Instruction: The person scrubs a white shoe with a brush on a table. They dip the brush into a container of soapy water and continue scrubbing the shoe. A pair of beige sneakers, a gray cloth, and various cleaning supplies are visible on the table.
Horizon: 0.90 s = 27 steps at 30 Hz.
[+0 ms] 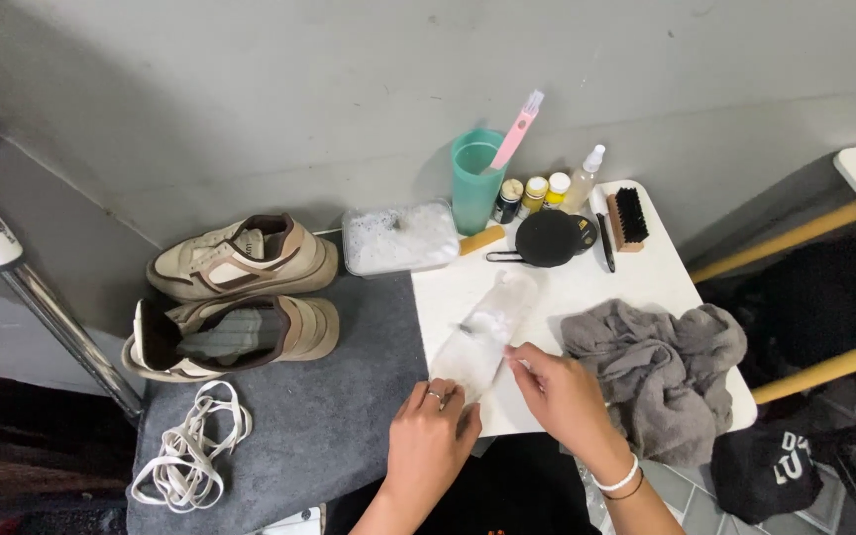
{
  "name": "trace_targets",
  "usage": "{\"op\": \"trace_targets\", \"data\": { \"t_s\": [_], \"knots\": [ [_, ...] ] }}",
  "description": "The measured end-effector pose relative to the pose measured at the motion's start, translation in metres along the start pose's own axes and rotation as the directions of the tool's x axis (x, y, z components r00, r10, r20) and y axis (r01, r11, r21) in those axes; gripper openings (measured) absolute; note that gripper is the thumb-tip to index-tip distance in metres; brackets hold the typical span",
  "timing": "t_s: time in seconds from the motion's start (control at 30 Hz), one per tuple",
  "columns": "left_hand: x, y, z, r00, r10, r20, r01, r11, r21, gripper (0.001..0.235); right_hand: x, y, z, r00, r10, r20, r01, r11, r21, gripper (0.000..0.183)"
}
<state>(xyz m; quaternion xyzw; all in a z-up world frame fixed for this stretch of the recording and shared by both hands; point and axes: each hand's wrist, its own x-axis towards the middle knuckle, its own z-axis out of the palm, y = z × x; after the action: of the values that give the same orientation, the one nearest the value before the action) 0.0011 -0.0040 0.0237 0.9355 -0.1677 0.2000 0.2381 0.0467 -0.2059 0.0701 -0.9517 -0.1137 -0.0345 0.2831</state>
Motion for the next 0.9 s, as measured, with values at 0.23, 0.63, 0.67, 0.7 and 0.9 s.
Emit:
{"op": "trace_targets", "data": {
  "t_s": [0.23,0.63,0.67,0.7,0.9],
  "knots": [
    [-0.001,0.0,-0.003,1.0,0.011,-0.018,-0.011,1.0,-0.004,0.022,-0.004,-0.01,-0.003,1.0,-0.029,0.005,0.029,1.0,-0.005,0.014],
    [-0.001,0.003,0.002,0.997,0.004,-0.074,-0.002,1.0,0.024,0.018,0.001,-0.006,-0.013,0.999,0.036,0.034,-0.035,0.999,-0.011,0.009],
    [-0.001,0.003,0.001,0.997,0.004,-0.073,-0.002,1.0,0.028,0.018,0.0,-0.007,-0.015,0.994,0.032,0.107,-0.039,0.997,0.064,0.014],
    [-0.001,0.003,0.001,0.997,0.005,-0.073,-0.003,0.999,0.032,0.018,0.0,-0.007,-0.016,0.983,0.022,0.18,-0.047,0.989,0.138,0.019],
    [-0.001,0.004,0.0,0.999,0.01,-0.041,-0.009,1.0,0.028,0.021,0.0,-0.002,-0.013,0.993,-0.039,0.109,0.028,0.994,0.108,0.017]
  ]
}}
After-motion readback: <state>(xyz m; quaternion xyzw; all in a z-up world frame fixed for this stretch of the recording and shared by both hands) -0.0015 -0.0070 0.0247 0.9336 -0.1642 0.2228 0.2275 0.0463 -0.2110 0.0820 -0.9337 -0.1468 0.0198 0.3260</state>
